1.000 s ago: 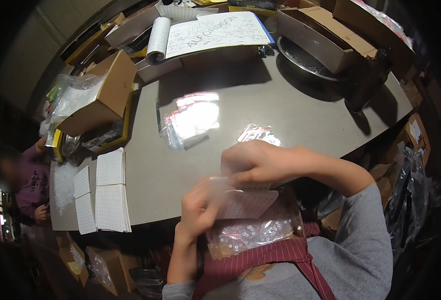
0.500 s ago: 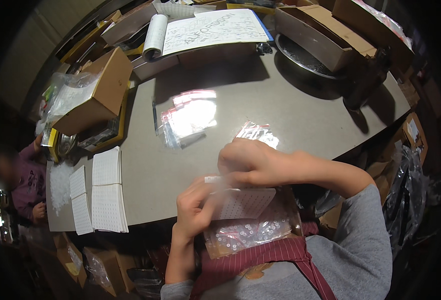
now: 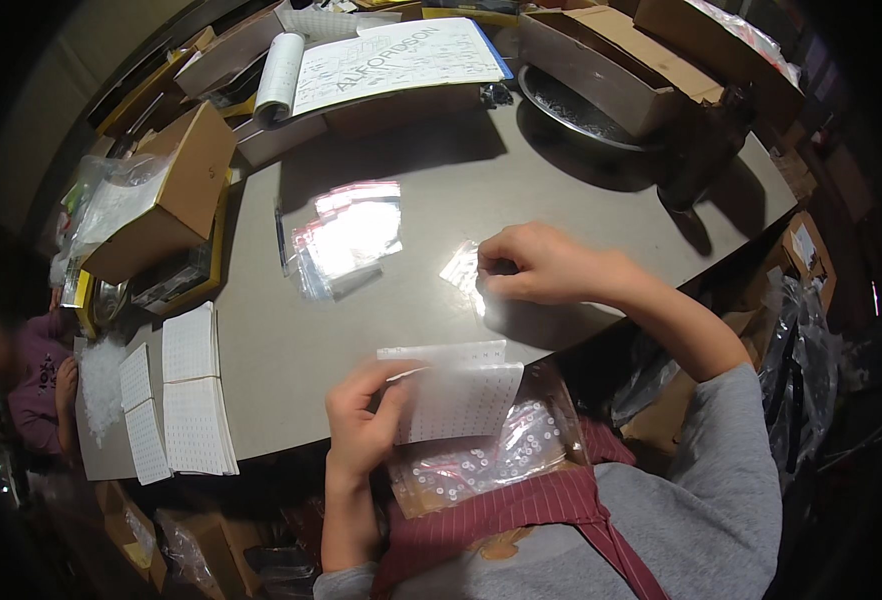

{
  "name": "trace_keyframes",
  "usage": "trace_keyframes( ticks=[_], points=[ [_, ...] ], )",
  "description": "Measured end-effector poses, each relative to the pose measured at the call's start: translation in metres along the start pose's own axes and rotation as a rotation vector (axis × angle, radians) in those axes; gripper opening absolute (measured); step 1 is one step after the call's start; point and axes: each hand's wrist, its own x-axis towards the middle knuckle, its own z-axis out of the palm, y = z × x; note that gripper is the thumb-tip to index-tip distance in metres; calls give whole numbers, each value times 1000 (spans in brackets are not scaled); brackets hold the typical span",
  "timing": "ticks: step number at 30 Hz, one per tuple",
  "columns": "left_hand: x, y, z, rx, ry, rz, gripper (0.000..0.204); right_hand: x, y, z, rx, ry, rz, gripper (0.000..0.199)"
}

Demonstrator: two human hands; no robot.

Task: The person places small white items from a perforated sheet into clear plastic bags at a cluttered work table. The person repeatedly picks items and places them into bags, stacking the filled bags on the table.

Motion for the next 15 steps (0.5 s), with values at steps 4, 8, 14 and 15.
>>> trace_keyframes(
  ticks=[4,8,14,15],
  points=[
    [-3,-1,-2,10,1,-19,20,2,2,10,-222,85,-41,23],
    [-7,-3,-1,-27,82,15,21,0,1,3,-296,163,15,26],
    [-4,-3,-3,-32,19,50,21,-7,51,-18,-159,163,47,26],
    [-4,-4,-4,-31,16,58,21,-10,52,-19,-54,183,65,25]
  ],
)
